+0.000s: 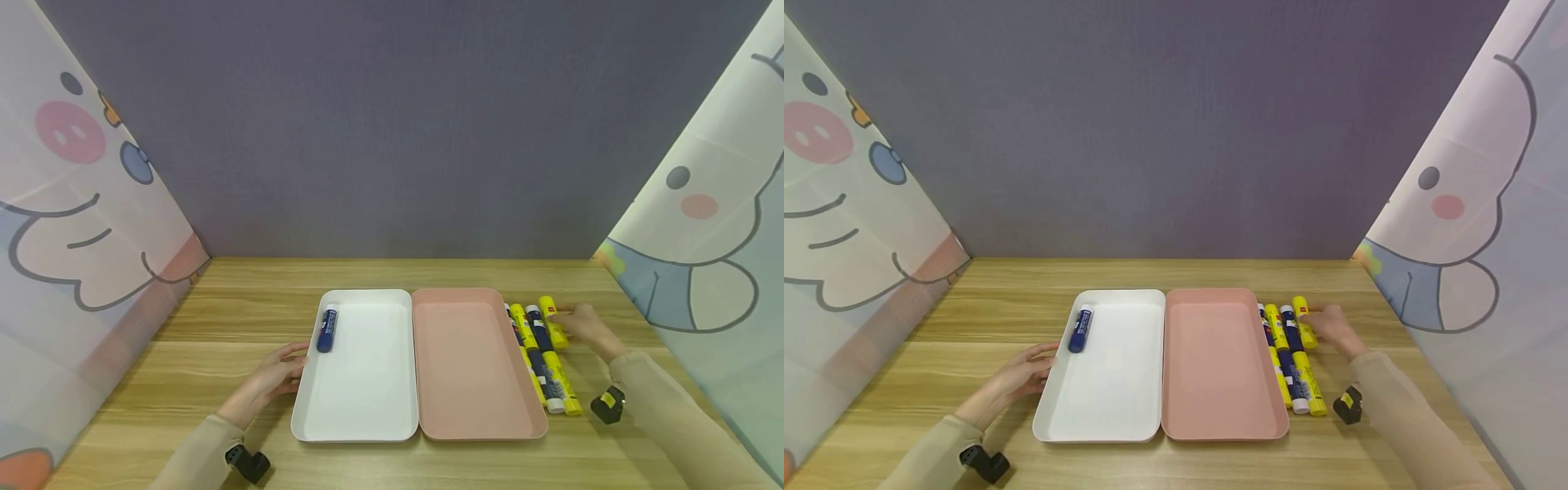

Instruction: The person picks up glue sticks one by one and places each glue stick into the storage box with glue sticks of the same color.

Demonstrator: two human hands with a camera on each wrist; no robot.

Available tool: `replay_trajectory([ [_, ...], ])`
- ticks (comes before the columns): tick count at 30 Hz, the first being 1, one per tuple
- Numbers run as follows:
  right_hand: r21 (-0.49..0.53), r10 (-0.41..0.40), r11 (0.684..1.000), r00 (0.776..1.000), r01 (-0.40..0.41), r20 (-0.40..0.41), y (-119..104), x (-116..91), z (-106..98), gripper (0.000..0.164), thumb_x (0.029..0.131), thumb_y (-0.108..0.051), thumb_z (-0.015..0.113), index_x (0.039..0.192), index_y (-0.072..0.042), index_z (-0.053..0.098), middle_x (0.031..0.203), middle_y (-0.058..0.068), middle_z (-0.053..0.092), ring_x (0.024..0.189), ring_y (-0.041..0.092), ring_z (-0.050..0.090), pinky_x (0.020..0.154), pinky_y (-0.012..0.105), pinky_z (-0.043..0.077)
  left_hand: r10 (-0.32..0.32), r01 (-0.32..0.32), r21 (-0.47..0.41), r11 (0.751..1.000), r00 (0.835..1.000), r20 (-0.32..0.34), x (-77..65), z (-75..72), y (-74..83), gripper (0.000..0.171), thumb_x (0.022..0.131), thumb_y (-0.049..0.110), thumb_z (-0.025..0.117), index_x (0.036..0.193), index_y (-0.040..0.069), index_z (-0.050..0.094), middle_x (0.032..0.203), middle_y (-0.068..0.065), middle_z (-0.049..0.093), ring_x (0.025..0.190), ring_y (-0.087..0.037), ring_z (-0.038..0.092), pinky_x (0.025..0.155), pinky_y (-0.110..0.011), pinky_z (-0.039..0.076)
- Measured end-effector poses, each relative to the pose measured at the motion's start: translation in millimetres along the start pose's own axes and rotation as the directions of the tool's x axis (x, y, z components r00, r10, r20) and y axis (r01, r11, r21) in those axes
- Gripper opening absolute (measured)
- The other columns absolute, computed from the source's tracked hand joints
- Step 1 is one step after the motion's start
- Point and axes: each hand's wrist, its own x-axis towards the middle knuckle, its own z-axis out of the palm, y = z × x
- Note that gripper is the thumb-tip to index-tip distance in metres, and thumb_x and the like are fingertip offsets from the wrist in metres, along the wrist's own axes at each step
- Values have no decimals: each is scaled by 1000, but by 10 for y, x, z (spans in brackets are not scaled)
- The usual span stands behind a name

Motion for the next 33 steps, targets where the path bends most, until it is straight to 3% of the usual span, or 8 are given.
replay_trajectory([
  [4, 27, 14, 1000, 1000, -15, 17, -50, 3, -15, 60, 88, -19, 48, 129, 18, 24, 60, 1, 38, 56, 12, 40, 59, 29, 44, -1, 1, -8, 1000, 1000, -8, 0, 3, -3, 49, 90, 8, 46, 132, -8, 27, 100, -10, 57, 80, -15, 60, 70, -36, 48],
  [6, 39, 13, 999, 1000, -14, 24, -81, -12, -24, 62, 88, -22, 49, 130, 17, 24, 63, 11, 46, 59, 14, 45, 61, 30, 46, 0, 0, -12, 1000, 1000, -5, 0, 2, -5, 49, 90, 8, 46, 132, -8, 27, 100, -10, 57, 80, -16, 60, 70, -36, 48],
  [9, 49, 0, 999, 1000, -1, 29, -110, -29, -41, 67, 86, -27, 52, 130, 16, 25, 96, 30, 51, 77, 21, 53, 70, 35, 49, 3, -3, -12, 1000, 1000, 4, 4, -5, -7, 49, 91, 9, 46, 132, -8, 26, 100, -10, 58, 80, -16, 60, 70, -36, 48],
  [11, 71, -20, 997, 999, 18, 31, -120, -28, -51, 67, 85, -29, 55, 129, 14, 29, 106, 31, 48, 80, 21, 53, 69, 34, 50, 3, -3, -9, 1000, 1000, 8, 8, -10, -7, 49, 91, 9, 46, 132, -8, 26, 101, -11, 57, 81, -16, 60, 70, -36, 48],
  [16, 95, -33, 995, 999, 29, 38, -225, -45, -32, 65, 85, -27, 54, 130, 13, 30, 67, 3, 45, 55, 10, 39, 59, 28, 45, -1, 1, -2, 1000, 1000, 8, 13, -14, -8, 50, 91, 10, 47, 132, -7, 26, 103, -12, 57, 82, -16, 60, 70, -36, 48],
  [20, 49, -51, 998, 997, 48, 59, -339, -95, 4, 66, 89, -30, 48, 132, 13, 24, 102, 28, 53, 84, 31, 57, 76, 38, 47, 4, -4, -10, 1000, 1000, 14, 9, -10, -8, 49, 91, 10, 46, 132, -8, 25, 102, -11, 57, 81, -16, 60, 70, -36, 48],
  [23, 45, -62, 997, 995, 58, 72, -383, -93, 29, 65, 91, -30, 45, 133, 13, 22, 130, 35, 29, 112, 45, 40, 85, 46, 42, 4, -4, -17, 1000, 1000, 10, 7, -7, -9, 49, 91, 9, 45, 132, -8, 26, 100, -10, 58, 80, -15, 60, 69, -35, 48],
  [33, 96, -36, 995, 997, 29, 71, -564, -58, 183, 64, 89, -29, 49, 134, 10, 24, 129, 34, 32, 112, 43, 41, 87, 44, 41, 4, -4, -14, 1000, 1000, 1, 5, -5, -12, 49, 91, 9, 46, 132, -8, 26, 100, -10, 57, 80, -15, 59, 69, -36, 47],
])
